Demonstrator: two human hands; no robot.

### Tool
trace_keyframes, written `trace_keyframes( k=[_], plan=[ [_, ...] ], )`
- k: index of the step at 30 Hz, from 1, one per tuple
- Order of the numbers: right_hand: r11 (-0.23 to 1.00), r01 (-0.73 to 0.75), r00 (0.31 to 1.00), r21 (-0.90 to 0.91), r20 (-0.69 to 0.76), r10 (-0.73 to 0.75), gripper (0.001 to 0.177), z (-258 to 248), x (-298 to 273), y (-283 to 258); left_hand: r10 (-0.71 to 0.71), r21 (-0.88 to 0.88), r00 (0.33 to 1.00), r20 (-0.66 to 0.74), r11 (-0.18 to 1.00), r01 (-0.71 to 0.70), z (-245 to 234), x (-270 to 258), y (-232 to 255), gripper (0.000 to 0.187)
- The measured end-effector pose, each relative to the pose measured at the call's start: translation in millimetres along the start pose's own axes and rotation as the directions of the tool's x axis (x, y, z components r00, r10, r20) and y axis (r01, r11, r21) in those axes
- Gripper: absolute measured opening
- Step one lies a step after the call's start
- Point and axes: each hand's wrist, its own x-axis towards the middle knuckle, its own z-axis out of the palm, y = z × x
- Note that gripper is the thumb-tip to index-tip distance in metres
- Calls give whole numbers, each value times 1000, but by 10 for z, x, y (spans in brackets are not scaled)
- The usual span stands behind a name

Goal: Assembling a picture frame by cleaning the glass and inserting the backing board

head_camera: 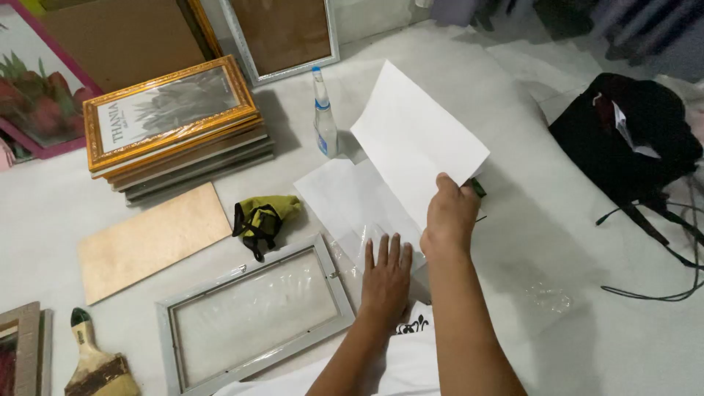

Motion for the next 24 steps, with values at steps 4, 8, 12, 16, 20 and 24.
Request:
trace_keyframes(
  k=[4,8,12,16,20,24],
  plan=[
    [997,-56,998,45,-18,56,42,-39,95,-89,-26,7,923,-385,999,32,563,132,-244,11],
    [985,-137,988,107,-53,143,47,-43,46,-173,-486,-456,691,-535,854,249,267,5,-350,14],
    [981,-147,986,128,-57,156,52,-27,219,56,-916,-945,377,-137,235,228,-102,-136,-422,17],
    [929,-361,930,81,-46,366,60,-55,390,255,-974,-997,218,-54,66,49,-338,-204,-415,19],
    [877,-461,881,140,-45,470,68,7,596,534,-982,-996,187,19,-2,87,-324,-236,-414,25],
    [856,-517,855,-5,-47,516,72,57,439,465,-966,-999,256,36,-29,33,-445,-310,-338,25]
  ],
)
